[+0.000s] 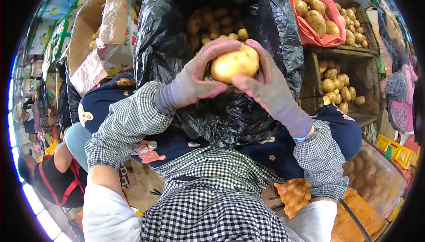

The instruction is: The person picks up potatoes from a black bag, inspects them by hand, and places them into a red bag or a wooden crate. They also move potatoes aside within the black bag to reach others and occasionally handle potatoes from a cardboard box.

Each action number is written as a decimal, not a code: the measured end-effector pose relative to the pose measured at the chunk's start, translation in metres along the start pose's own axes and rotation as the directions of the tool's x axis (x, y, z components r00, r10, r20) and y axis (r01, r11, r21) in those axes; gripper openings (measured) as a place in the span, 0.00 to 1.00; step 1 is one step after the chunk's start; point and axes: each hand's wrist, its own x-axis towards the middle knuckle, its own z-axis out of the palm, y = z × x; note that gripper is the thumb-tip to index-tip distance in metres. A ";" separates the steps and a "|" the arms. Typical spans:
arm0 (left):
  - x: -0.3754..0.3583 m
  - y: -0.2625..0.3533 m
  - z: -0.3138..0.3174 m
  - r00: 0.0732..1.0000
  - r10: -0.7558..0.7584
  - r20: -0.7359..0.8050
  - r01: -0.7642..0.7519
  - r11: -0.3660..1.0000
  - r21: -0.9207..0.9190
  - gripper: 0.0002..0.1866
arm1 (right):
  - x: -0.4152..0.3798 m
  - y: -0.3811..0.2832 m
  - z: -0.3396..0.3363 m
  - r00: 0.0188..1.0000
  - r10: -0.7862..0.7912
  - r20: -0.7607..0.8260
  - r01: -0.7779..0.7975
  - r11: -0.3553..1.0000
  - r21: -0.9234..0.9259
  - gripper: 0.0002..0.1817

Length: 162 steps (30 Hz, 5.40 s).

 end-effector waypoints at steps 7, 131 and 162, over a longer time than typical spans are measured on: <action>0.003 0.006 0.000 0.997 -0.073 -0.026 0.070 0.991 -0.118 0.48 | -0.002 0.009 -0.006 0.971 -0.239 -0.002 0.239 0.970 0.050 0.55; 0.055 0.006 0.054 0.989 0.111 -0.102 -0.137 0.947 -0.292 0.42 | -0.029 -0.043 -0.044 0.952 -0.306 -0.026 0.286 0.915 -0.283 0.38; 0.101 -0.085 -0.014 0.954 -0.299 0.026 0.135 0.505 0.852 0.45 | -0.039 -0.041 -0.080 0.950 0.072 -0.305 -0.034 0.991 0.128 0.27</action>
